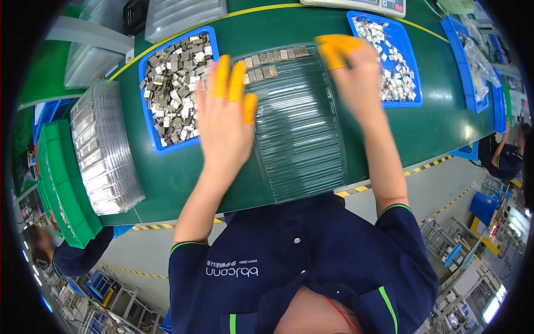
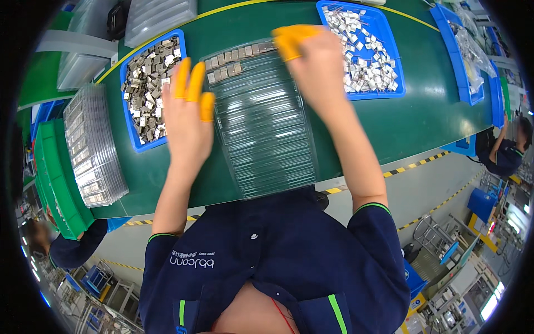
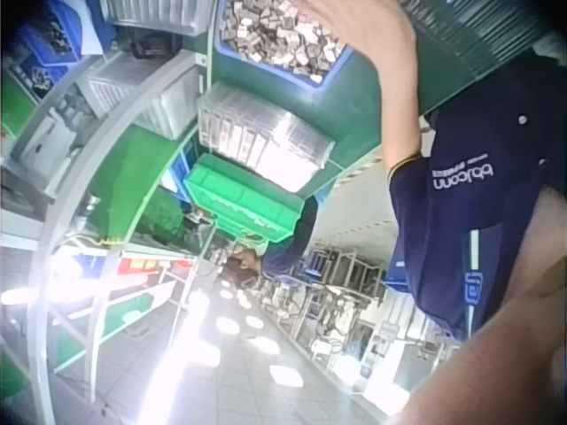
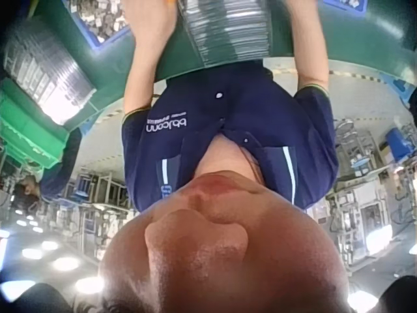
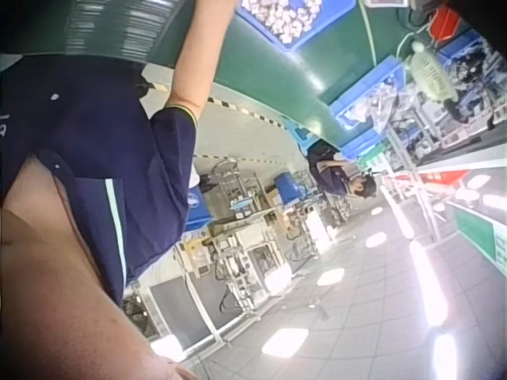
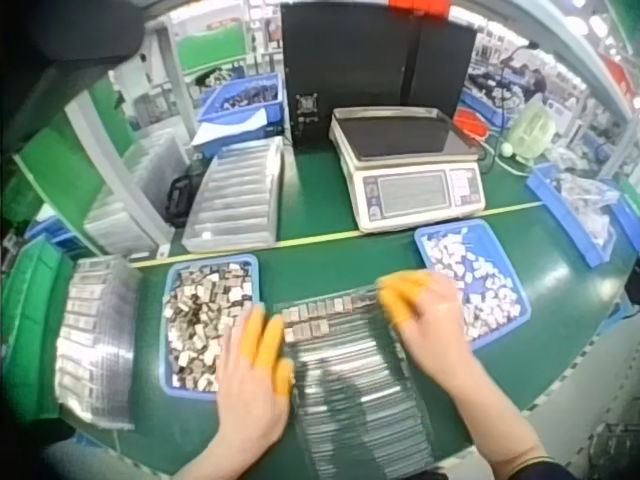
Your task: The person repeatedly picks small metallic rectangular components from a blue bin and white components from another blue bin, then places them into a clear plastic tray with multiple slots. The person wears yellow finger cots and works at a green table in a factory setting.
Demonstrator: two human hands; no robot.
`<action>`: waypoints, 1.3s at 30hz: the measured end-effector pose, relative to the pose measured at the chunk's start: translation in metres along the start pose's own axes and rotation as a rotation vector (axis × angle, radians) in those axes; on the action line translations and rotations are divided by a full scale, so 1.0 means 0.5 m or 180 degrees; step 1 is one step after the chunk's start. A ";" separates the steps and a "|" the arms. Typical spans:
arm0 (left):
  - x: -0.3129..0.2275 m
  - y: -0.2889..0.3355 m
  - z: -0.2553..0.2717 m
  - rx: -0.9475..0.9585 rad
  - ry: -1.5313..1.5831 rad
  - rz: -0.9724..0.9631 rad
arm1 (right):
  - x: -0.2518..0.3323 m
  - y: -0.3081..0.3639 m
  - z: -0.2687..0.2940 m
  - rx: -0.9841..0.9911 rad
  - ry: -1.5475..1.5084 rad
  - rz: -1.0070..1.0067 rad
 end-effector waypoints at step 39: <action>-0.072 0.094 -0.041 0.0921 0.5356 0.1921 | 0.100 0.122 0.042 0.0432 -0.3866 -0.2364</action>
Point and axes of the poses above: each hand's wrist, its own y-axis away from the middle knuckle, its own z-axis out of the back of the hand, x = y × z, the point moved 5 cm from there along -y, towards the middle knuckle, and after that the axes turned 6 degrees about -y, right-handed, at the moved point
